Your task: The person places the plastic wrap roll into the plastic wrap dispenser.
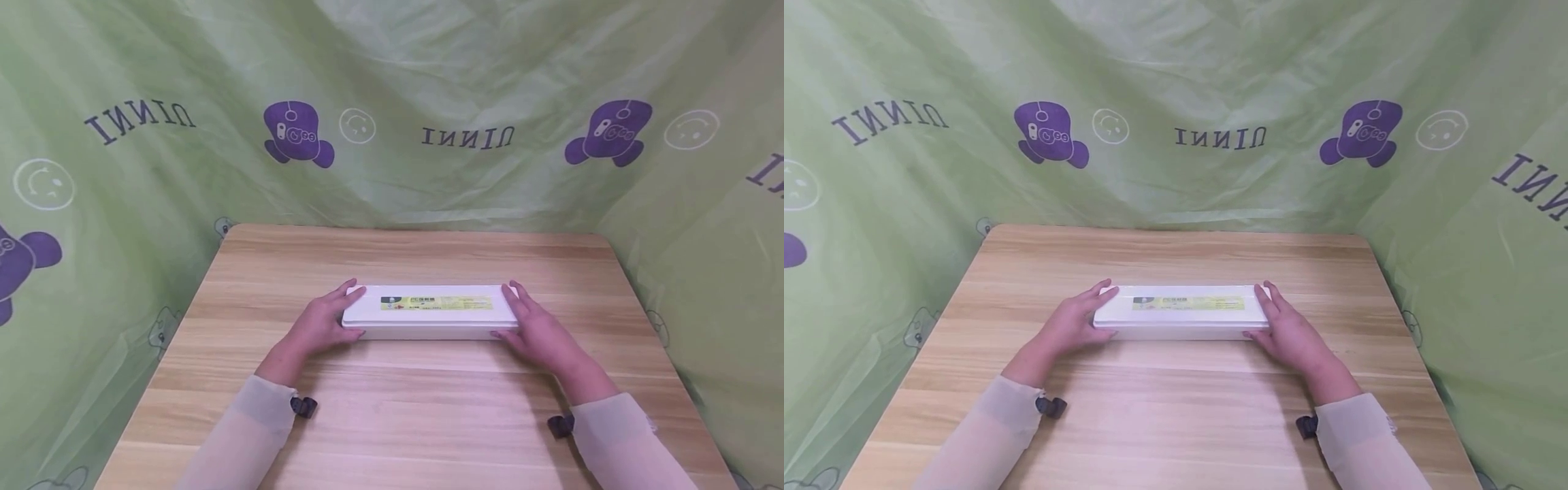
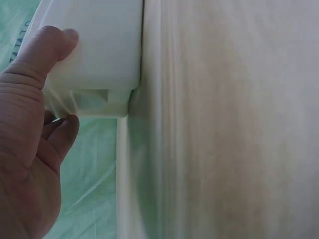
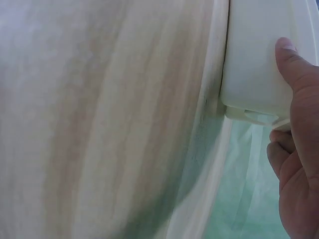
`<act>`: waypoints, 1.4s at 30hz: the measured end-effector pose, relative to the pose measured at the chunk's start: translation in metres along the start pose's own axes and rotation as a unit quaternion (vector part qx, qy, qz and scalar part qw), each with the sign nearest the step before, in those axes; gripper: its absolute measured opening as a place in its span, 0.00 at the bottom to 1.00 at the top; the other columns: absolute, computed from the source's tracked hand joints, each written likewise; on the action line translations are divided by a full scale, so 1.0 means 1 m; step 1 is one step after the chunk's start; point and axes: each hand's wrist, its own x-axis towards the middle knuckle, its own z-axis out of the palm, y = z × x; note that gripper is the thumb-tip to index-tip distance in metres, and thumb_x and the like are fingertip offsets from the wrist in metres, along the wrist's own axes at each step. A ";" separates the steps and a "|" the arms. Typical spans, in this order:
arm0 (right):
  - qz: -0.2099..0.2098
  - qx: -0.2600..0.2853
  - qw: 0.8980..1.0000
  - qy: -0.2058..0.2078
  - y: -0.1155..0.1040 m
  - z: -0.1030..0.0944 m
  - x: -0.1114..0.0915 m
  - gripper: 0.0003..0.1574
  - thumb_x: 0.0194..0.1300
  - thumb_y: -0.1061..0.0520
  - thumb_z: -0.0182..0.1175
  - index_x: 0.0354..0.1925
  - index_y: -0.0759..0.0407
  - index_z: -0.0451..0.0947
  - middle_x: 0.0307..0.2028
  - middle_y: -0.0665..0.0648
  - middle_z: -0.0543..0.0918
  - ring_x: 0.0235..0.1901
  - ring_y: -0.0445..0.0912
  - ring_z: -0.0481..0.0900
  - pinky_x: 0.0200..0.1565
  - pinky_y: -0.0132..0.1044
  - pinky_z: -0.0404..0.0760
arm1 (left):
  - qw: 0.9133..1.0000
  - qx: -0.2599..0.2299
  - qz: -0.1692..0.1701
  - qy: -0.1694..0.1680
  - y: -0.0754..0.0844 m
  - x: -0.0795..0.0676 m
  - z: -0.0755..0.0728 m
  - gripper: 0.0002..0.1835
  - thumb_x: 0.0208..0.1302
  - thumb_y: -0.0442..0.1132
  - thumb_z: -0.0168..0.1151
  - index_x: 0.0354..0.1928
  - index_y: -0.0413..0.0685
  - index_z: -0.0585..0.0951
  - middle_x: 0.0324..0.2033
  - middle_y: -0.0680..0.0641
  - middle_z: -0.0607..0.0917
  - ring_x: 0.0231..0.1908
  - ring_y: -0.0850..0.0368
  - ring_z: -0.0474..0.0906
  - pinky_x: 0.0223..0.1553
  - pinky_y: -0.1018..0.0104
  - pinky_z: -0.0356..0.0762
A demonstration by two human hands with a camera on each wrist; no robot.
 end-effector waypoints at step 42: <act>0.020 0.057 0.998 0.030 -0.016 -0.031 0.002 0.64 0.61 0.29 0.61 0.78 0.58 0.43 0.76 0.65 0.43 0.73 0.66 0.44 0.68 0.68 0.51 | 0.994 0.095 -0.035 -0.043 0.019 0.005 -0.036 0.53 0.57 0.76 0.53 0.78 0.61 0.49 0.77 0.47 0.47 0.75 0.43 0.41 0.69 0.34 0.49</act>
